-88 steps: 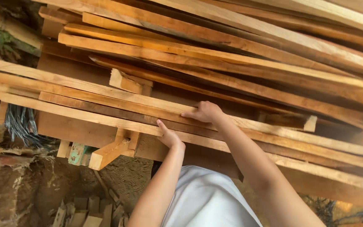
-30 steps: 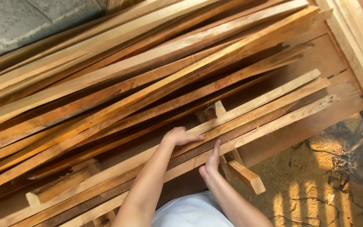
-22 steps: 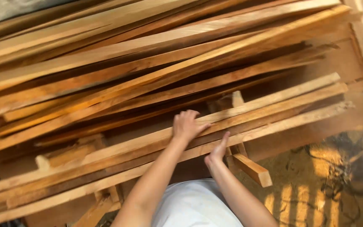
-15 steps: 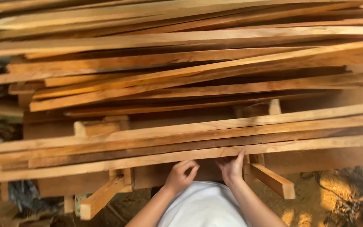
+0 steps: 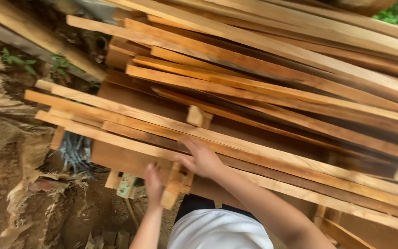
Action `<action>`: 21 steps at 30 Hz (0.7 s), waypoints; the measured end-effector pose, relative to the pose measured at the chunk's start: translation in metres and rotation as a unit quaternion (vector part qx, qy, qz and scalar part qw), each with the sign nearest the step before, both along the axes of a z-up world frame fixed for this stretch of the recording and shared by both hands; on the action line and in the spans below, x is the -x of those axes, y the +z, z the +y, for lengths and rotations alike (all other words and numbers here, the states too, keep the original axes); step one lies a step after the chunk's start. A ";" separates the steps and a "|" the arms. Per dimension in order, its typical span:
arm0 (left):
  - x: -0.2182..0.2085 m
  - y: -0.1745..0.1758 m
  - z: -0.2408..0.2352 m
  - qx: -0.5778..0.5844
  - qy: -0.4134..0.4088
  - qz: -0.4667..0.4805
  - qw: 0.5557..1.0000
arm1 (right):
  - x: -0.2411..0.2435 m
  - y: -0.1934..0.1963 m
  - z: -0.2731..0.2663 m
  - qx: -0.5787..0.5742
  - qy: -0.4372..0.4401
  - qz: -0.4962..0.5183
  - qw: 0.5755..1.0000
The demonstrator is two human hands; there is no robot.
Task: The recorder is seen organizing and bundling wooden planks together using ties.
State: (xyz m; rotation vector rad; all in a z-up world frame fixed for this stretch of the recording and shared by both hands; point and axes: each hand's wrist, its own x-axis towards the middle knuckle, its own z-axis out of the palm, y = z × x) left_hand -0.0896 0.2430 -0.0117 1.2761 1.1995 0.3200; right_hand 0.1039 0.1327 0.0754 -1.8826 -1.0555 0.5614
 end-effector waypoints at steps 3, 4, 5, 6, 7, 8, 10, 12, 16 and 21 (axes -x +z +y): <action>-0.058 -0.040 0.025 0.188 0.197 -0.031 0.962 | -0.018 -0.097 0.099 0.123 0.054 -0.176 0.975; -0.070 -0.033 0.024 0.191 0.204 -0.033 0.960 | -0.021 -0.108 0.111 0.124 0.061 -0.178 0.974; -0.085 -0.025 0.027 0.203 0.247 0.004 0.948 | -0.025 -0.119 0.127 0.240 0.047 -0.132 0.960; -0.100 -0.017 0.030 0.215 0.289 0.042 0.932 | -0.030 -0.131 0.142 0.353 0.033 -0.086 0.931; -0.107 -0.015 0.037 0.219 0.294 0.040 0.929 | -0.039 -0.110 0.149 0.356 0.039 -0.089 0.929; -0.114 -0.014 0.044 0.255 0.317 0.020 0.914 | -0.048 -0.090 0.156 0.381 0.037 -0.034 0.923; -0.111 -0.016 0.039 0.298 0.344 0.011 0.890 | -0.056 -0.076 0.160 0.416 0.040 0.027 0.908; -0.106 -0.026 0.037 0.282 0.366 -0.053 0.885 | -0.070 -0.086 0.176 0.486 0.064 0.130 0.862; -0.114 0.013 0.050 0.332 0.380 -0.069 0.861 | -0.071 -0.136 0.190 0.487 0.047 0.247 0.837; -0.126 -0.015 0.048 0.273 0.409 -0.041 0.870 | -0.082 -0.148 0.192 0.491 0.066 0.252 0.831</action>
